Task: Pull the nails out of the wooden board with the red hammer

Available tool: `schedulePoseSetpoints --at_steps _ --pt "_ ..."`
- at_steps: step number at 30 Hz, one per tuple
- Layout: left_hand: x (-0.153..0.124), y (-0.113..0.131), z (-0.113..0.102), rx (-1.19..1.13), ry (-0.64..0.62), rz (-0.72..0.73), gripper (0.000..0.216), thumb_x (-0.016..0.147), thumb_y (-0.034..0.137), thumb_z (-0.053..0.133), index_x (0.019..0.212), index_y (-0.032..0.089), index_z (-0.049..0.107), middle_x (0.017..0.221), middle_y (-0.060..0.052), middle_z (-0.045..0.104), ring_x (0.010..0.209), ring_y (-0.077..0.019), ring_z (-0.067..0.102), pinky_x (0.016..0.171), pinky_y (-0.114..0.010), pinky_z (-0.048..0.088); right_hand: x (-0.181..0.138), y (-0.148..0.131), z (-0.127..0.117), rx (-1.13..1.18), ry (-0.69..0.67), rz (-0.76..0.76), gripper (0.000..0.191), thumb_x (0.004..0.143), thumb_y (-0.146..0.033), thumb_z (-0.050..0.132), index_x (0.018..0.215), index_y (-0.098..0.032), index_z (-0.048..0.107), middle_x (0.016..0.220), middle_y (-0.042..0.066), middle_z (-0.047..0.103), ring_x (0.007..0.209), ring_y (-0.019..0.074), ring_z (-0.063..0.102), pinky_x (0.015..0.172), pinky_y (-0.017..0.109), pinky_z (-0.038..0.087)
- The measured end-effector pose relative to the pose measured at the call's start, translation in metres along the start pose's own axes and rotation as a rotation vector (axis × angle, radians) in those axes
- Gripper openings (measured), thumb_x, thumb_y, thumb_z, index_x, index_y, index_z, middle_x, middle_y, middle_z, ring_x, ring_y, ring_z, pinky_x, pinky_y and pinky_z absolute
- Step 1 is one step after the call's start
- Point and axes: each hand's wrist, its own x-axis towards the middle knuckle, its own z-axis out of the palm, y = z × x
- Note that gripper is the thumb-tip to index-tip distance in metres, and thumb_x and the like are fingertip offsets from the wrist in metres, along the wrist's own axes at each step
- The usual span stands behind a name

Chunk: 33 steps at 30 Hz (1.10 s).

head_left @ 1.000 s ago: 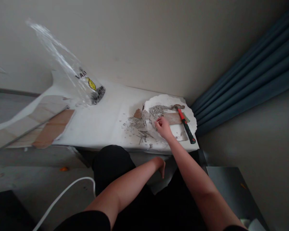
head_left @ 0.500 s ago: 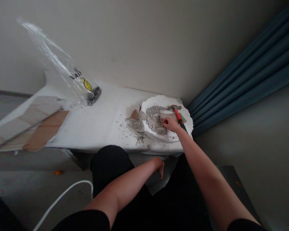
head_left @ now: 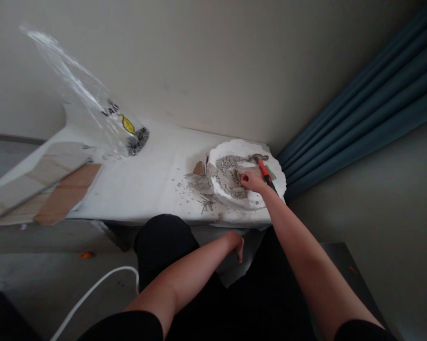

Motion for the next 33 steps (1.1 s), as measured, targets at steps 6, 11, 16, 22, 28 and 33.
schedulePoseSetpoints --at_steps 6,11,16,22,28,33 --pt "0.0069 0.0002 -0.0008 0.023 -0.017 0.031 0.056 0.053 0.032 0.096 0.105 0.017 0.081 0.105 -0.010 0.080 0.107 -0.0384 0.072 0.099 -0.045 0.058 0.0013 -0.0007 0.0003 -0.010 0.000 0.007 0.005 0.088 -0.017 0.069 0.090 -0.016 0.073 0.091 0.008 0.077 0.078 0.0182 0.064 0.064 0.025 0.039" --pt "0.0075 0.0007 0.0006 0.075 -0.029 0.028 0.059 0.061 0.035 0.094 0.113 0.014 0.079 0.118 -0.014 0.077 0.111 -0.0373 0.071 0.101 -0.043 0.057 0.0012 0.0041 0.0028 -0.002 0.008 0.014 0.010 0.091 -0.018 0.063 0.092 -0.014 0.072 0.090 0.007 0.075 0.077 0.0177 0.063 0.064 0.025 0.039" --pt "0.0058 0.0005 0.0018 0.041 -0.033 0.023 0.059 0.062 0.033 0.094 0.114 0.011 0.079 0.119 -0.016 0.076 0.111 -0.0395 0.071 0.103 -0.046 0.056 0.0006 0.0086 0.0033 0.014 0.005 -0.018 0.013 0.094 -0.017 0.058 0.093 -0.014 0.070 0.090 0.006 0.073 0.077 0.0169 0.060 0.065 0.025 0.039" --pt "0.0065 0.0003 0.0012 -0.019 -0.019 -0.003 0.061 0.051 0.024 0.097 0.108 0.011 0.080 0.119 -0.015 0.077 0.112 -0.0430 0.070 0.102 -0.048 0.056 0.0013 0.0076 0.0004 0.014 -0.015 -0.036 0.012 0.094 -0.017 0.058 0.092 -0.014 0.069 0.088 0.006 0.073 0.074 0.0158 0.060 0.064 0.024 0.039" --pt "0.0060 -0.0009 0.0012 -0.003 -0.025 -0.014 0.060 0.052 0.030 0.097 0.108 0.018 0.080 0.114 -0.010 0.079 0.110 -0.0374 0.072 0.101 -0.041 0.056 0.0019 0.0044 -0.0005 -0.007 -0.034 -0.032 0.008 0.093 -0.018 0.065 0.095 -0.014 0.071 0.092 0.007 0.076 0.076 0.0159 0.063 0.063 0.023 0.039" --pt "0.0066 -0.0023 0.0013 0.005 -0.029 -0.014 0.062 0.050 0.032 0.097 0.108 0.018 0.080 0.111 -0.010 0.079 0.108 -0.0365 0.071 0.098 -0.040 0.056 0.0049 0.0005 -0.0032 -0.028 -0.070 -0.031 0.010 0.094 -0.019 0.065 0.090 -0.014 0.073 0.088 0.007 0.077 0.070 0.0153 0.063 0.060 0.023 0.039"
